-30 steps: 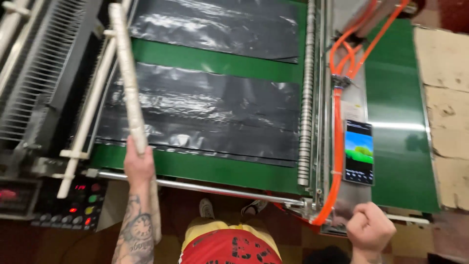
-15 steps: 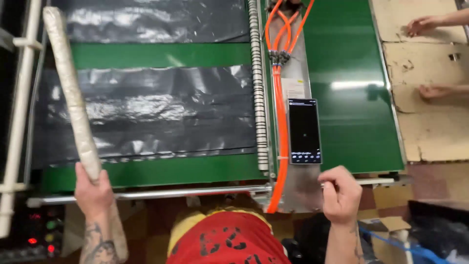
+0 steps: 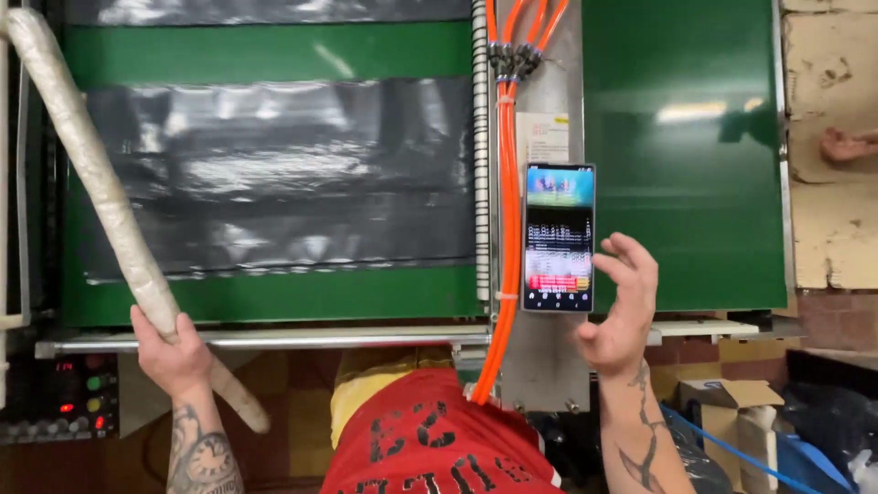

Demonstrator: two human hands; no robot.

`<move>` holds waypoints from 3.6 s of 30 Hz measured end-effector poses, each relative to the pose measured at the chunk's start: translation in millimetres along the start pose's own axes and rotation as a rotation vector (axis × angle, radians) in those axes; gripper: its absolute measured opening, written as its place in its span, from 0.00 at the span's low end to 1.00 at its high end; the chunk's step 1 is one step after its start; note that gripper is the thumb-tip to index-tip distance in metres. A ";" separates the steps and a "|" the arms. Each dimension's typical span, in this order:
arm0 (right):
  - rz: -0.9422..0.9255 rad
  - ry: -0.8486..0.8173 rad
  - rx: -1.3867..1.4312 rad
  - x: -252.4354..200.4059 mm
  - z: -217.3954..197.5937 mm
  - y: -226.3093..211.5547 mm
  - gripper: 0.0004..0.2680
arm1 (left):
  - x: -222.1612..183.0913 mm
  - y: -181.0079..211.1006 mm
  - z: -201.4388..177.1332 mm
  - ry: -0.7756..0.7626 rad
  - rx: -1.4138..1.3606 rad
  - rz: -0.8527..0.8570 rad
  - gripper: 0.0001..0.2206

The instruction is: Using a long plastic tube to guide and separate plastic bags on a moving conveyor belt of a bag-making machine while distracted by a smartphone.

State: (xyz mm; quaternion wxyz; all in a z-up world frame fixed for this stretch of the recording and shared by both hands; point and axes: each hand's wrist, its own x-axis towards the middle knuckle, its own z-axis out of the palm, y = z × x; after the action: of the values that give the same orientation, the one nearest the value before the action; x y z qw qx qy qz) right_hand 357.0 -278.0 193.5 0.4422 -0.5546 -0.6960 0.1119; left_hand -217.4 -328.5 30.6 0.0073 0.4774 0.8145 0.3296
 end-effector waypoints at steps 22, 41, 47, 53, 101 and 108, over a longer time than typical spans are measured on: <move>0.060 -0.188 -0.011 14.4 -1.6 -3.0 0.35 | 4.7 2.8 2.2 0.014 0.008 0.054 0.27; 0.073 -0.243 0.019 12.2 -9.2 6.4 0.34 | 173.8 94.0 91.3 -0.132 -0.077 0.036 0.14; 0.048 -0.158 0.026 11.5 -1.5 16.6 0.37 | 118.1 170.7 347.2 -0.466 -0.342 0.005 0.17; 0.024 -0.154 0.012 14.8 -1.7 16.1 0.36 | 33.2 315.5 329.5 -0.835 -0.997 -0.454 0.20; -0.055 -0.039 0.028 4.5 -4.8 8.6 0.31 | 101.6 47.0 14.8 0.233 -0.362 0.018 0.15; -0.010 -0.134 0.045 13.3 -5.4 7.2 0.32 | 177.5 71.6 149.9 0.169 -0.240 -0.157 0.06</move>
State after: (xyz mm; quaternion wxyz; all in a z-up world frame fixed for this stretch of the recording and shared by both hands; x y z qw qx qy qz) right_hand 365.9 -265.7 198.6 0.4078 -0.5321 -0.7241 0.1622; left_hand -209.7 -86.8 6.0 0.0216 0.3786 0.8018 0.4619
